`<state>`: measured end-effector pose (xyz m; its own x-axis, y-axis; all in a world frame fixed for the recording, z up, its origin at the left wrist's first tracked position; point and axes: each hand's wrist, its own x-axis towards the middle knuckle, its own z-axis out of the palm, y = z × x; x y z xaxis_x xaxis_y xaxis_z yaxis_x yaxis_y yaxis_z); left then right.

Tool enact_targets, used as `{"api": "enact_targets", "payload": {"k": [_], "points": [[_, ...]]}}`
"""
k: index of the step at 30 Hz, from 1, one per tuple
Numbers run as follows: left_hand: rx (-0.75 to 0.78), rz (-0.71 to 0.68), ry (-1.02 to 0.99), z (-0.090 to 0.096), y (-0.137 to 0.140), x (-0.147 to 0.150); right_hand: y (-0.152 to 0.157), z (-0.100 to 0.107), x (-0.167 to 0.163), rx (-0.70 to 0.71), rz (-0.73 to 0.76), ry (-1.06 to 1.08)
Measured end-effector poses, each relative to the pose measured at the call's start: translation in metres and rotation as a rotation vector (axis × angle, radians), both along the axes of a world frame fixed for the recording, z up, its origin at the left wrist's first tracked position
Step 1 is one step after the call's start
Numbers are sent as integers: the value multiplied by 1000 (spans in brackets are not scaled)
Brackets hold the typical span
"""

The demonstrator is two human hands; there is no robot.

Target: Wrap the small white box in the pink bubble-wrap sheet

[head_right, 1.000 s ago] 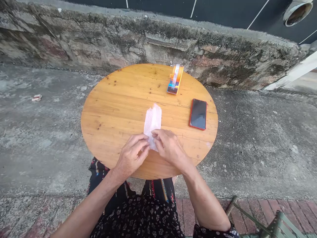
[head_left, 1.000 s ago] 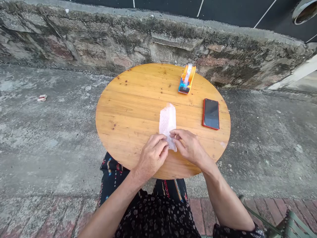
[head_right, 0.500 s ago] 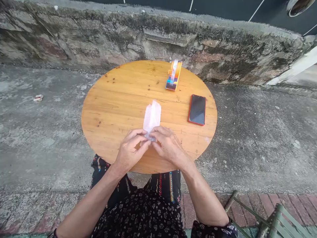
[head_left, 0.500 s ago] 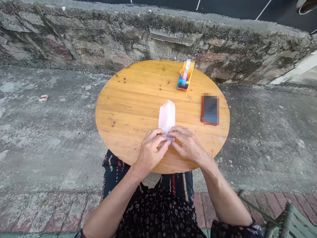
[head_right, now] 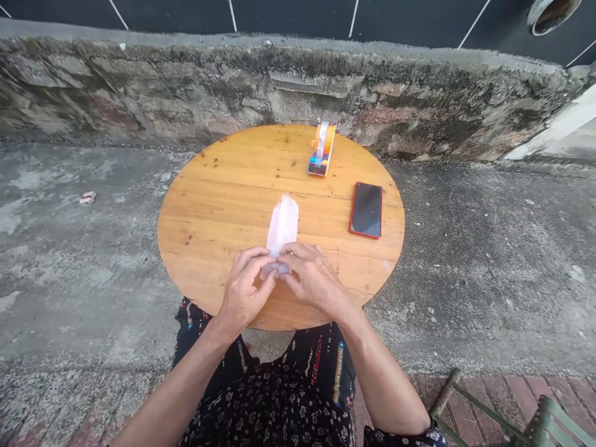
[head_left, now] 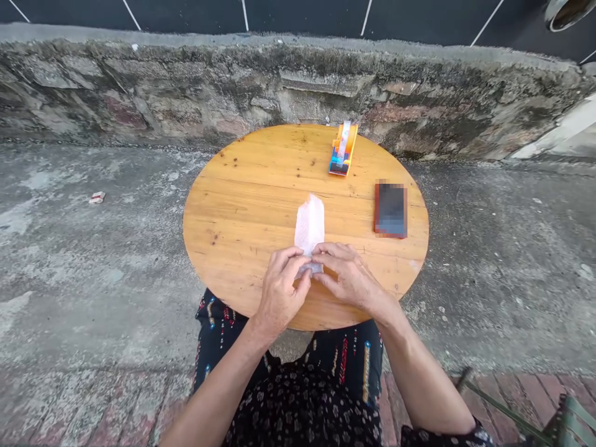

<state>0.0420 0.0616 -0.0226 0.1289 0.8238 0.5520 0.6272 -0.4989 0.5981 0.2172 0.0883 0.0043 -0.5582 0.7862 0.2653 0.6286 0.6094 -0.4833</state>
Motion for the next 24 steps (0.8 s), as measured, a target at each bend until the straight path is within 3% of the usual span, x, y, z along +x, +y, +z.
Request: {"api": "enact_targets", "payload": {"k": [9,15,24], "points": [[13,-13,72,1,4,-1,4,3,2,-16,18,15],[-34,-110,83,3,9,-3,3,-1,4,9,4,122],[-15,-72,156,4,5,0,11,-5,1,47,-35,131]]}}
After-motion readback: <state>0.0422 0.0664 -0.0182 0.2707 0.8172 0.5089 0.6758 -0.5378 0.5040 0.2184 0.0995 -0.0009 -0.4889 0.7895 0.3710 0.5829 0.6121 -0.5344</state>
